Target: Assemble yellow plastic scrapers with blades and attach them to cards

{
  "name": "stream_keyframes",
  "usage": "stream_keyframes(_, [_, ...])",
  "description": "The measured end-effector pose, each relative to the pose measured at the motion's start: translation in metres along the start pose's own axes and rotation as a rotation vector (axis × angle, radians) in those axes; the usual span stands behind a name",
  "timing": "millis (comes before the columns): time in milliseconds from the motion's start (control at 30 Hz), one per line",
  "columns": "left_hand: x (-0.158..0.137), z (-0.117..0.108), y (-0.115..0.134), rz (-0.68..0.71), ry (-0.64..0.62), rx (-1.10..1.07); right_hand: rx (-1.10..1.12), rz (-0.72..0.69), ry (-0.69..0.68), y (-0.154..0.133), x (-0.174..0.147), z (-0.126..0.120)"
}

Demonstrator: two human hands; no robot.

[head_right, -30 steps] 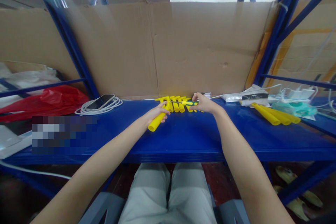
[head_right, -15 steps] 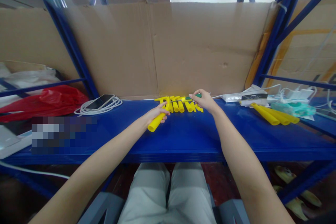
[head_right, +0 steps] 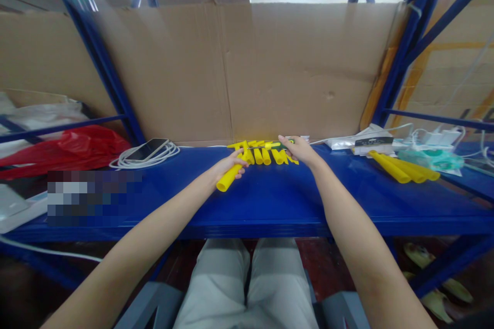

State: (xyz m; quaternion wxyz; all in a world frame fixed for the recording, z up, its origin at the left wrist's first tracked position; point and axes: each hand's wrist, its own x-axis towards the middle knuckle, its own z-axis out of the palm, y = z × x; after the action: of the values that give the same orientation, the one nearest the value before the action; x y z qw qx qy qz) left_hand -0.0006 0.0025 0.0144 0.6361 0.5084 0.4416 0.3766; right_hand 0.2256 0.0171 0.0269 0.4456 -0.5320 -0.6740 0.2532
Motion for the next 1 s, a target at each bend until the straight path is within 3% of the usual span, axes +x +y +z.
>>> stream_keyframes(233, [-0.0003, 0.0001, 0.001, 0.001, 0.013, -0.011, 0.073, -0.011, -0.017, -0.0032, -0.0053, 0.0014])
stream_keyframes(433, [-0.0017, 0.0008, 0.0013, -0.005, 0.012, -0.021, -0.077, -0.062, 0.033, -0.0001, 0.0007, 0.0024])
stream_keyframes(667, [-0.0011, 0.0002, -0.0001, -0.004, 0.007, -0.019, 0.075, -0.102, -0.015, 0.0003, -0.0029, 0.002])
stream_keyframes(833, [0.0018, -0.0008, -0.0015, 0.0, -0.019, -0.026, -0.102, -0.075, 0.073, 0.0, 0.0007, 0.0006])
stream_keyframes(1000, [0.0033, -0.0029, -0.0001, 0.005, -0.011, -0.024, 0.043, -0.087, -0.003, 0.0034, -0.0001, 0.0031])
